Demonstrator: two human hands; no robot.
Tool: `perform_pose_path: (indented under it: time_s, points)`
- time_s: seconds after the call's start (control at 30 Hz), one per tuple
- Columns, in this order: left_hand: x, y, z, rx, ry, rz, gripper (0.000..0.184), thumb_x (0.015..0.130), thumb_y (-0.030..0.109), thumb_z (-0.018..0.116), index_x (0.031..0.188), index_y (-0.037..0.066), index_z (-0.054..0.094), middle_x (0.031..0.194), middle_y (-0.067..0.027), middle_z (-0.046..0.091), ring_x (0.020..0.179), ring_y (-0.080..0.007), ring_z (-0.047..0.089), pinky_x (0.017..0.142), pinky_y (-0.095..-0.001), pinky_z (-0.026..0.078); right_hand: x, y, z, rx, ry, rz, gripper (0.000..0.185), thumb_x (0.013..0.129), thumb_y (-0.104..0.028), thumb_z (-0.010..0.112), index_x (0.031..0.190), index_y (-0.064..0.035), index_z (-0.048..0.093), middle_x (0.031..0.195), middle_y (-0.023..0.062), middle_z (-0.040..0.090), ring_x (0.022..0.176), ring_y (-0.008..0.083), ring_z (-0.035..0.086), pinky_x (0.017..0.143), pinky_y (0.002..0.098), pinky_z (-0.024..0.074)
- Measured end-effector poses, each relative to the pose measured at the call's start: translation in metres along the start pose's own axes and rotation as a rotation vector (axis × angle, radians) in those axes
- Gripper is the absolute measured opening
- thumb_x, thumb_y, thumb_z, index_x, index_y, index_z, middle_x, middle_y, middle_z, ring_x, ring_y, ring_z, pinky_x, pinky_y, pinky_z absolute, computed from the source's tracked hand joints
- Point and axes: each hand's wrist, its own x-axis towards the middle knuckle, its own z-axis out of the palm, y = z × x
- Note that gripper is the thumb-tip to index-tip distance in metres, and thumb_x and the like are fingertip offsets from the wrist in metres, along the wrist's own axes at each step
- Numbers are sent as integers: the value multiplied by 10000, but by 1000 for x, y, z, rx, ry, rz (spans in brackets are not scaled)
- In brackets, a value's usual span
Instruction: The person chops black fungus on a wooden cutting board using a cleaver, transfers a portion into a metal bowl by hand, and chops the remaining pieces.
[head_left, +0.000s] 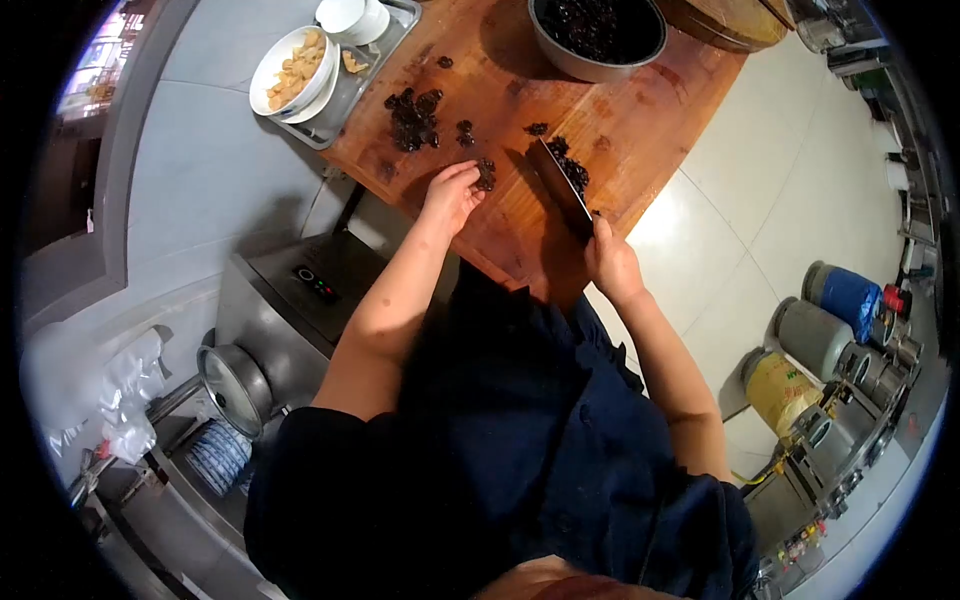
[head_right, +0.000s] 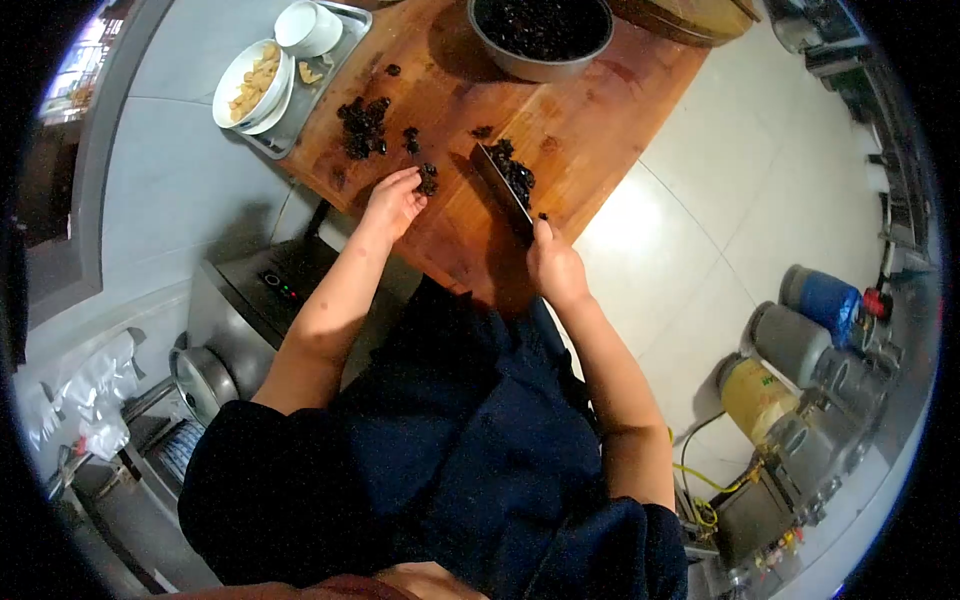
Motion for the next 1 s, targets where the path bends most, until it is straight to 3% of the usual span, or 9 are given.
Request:
perform_pose_path:
  time_s: [0.1, 0.2, 0.23, 0.33, 0.43, 0.57, 0.67, 0.93, 1.0]
  points:
    - [-26, -19, 23, 254, 35, 159, 296, 934, 85, 611, 1215, 8, 565, 1096, -109, 578, 929, -204, 593, 782, -323, 511, 0, -5, -1, -41, 3, 10, 346, 834, -48, 524, 1177, -9, 501, 1022, 299, 604, 803, 466, 621, 690, 513, 521]
    - [-23, -45, 26, 997, 47, 887, 212, 902, 75, 621, 1104, 12, 617, 1077, -118, 600, 961, -266, 605, 827, -370, 510, 0, 0, 5, -67, 34, -13, 344, 835, -47, 522, 1177, -8, 501, 1044, 297, 609, 803, 466, 625, 697, 508, 528]
    - [-24, -48, 27, 1113, -5, 999, 150, 884, 88, 622, 1015, 18, 643, 1051, -130, 607, 975, -315, 601, 848, -410, 506, 1, 0, 5, -69, 30, -15, 343, 835, -47, 522, 1175, -8, 500, 1047, 297, 609, 806, 465, 625, 695, 508, 529]
    - [-26, -69, 13, 1319, -67, 1293, 137, 889, 98, 612, 1012, 59, 657, 1078, -108, 584, 1055, -307, 554, 945, -443, 433, 0, -4, 1, -69, 19, -21, 336, 840, -49, 521, 1172, -6, 498, 1040, 293, 612, 810, 463, 626, 688, 509, 526]
    - [-31, -88, 3, 1320, 39, 1316, 124, 883, 103, 623, 1000, 84, 660, 1123, -106, 546, 1088, -308, 528, 977, -448, 397, 0, -5, -2, -63, -24, 22, 329, 844, -44, 524, 1170, -9, 500, 1021, 288, 615, 815, 460, 624, 683, 508, 521]
    - [-37, -94, -18, 1242, -1, 1254, 166, 873, 104, 646, 1036, 78, 633, 1140, -119, 520, 1074, -326, 527, 946, -445, 431, -14, -7, -2, 64, 0, 42, 327, 845, -27, 536, 1170, -16, 503, 1002, 282, 617, 803, 456, 619, 680, 503, 516]
    - [-39, -99, -28, 1152, -2, 1207, 197, 865, 93, 657, 1051, 56, 605, 1130, -123, 524, 1068, -335, 527, 931, -441, 451, -26, -18, -12, 56, 61, -74, 334, 845, -18, 544, 1176, -16, 509, 965, 268, 612, 765, 454, 611, 668, 493, 520]
    - [-39, -87, -12, 1127, -30, 1192, 259, 800, 83, 701, 1008, 6, 568, 1071, -169, 510, 1028, -363, 528, 869, -454, 466, -38, -42, -20, -236, -100, -181, 323, 874, -83, 561, 1193, -55, 519, 909, 179, 616, 671, 344, 648, 568, 410, 548]
    - [-34, -87, -11, 1196, -27, 1157, 225, 769, 97, 704, 913, -2, 563, 984, -172, 503, 949, -362, 525, 827, -453, 458, -34, -49, -22, -285, -165, -192, 318, 886, -100, 550, 1200, -58, 514, 922, 177, 619, 674, 339, 652, 573, 408, 552]
